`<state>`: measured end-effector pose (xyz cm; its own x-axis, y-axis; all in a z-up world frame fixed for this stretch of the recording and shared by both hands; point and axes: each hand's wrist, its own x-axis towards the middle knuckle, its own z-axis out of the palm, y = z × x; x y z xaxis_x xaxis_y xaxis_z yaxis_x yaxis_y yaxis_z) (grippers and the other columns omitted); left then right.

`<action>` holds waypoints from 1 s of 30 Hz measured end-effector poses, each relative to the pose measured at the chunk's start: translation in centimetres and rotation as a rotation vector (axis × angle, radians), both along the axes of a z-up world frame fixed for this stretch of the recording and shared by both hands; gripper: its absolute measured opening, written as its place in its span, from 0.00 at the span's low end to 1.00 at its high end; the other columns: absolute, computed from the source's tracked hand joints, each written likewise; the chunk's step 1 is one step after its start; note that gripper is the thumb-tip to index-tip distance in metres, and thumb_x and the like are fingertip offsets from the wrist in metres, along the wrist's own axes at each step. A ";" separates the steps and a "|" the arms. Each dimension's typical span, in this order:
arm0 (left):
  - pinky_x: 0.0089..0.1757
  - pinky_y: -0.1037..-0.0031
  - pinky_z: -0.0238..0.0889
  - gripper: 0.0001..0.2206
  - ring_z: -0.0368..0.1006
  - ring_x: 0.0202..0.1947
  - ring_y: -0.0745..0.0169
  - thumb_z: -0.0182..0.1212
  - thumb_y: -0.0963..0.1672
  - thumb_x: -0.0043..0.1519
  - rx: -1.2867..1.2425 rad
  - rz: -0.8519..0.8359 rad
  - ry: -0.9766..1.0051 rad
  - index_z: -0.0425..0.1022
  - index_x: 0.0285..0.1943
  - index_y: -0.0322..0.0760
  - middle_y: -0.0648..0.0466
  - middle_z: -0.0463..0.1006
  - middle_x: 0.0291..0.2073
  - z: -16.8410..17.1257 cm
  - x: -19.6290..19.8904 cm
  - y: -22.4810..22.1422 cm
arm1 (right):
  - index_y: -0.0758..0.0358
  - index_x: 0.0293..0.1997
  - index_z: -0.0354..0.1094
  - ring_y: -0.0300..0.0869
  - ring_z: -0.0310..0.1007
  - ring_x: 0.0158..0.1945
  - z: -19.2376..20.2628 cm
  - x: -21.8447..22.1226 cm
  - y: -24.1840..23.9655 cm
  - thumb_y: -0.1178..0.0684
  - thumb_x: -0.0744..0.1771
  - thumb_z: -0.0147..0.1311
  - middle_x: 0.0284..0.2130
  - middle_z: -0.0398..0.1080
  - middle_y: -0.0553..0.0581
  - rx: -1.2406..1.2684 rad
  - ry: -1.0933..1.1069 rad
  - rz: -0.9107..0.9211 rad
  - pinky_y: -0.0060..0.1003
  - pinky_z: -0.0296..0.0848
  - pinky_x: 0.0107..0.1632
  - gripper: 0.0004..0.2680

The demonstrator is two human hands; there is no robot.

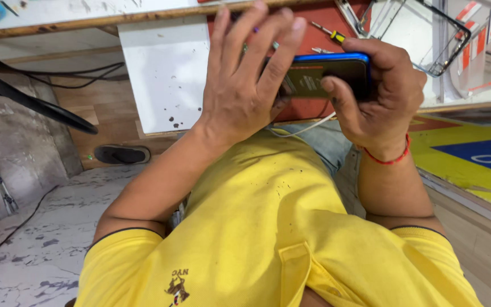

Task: The person disassembles a mobile phone by hand and using a blue pry tool, removing the battery and internal circuit components from the frame.

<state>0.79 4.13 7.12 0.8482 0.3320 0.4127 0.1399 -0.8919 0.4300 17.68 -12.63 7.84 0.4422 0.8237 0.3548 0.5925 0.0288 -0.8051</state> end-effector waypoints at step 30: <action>0.53 0.78 0.64 0.25 0.68 0.47 0.71 0.70 0.38 0.68 -1.617 0.048 -0.830 0.57 0.68 0.30 0.53 0.71 0.49 -5.5 2.8 -1.3 | 0.72 0.51 0.73 0.42 0.79 0.37 -2.3 -3.3 2.3 0.67 0.71 0.56 0.37 0.76 0.62 -0.031 0.014 0.103 0.31 0.76 0.41 0.05</action>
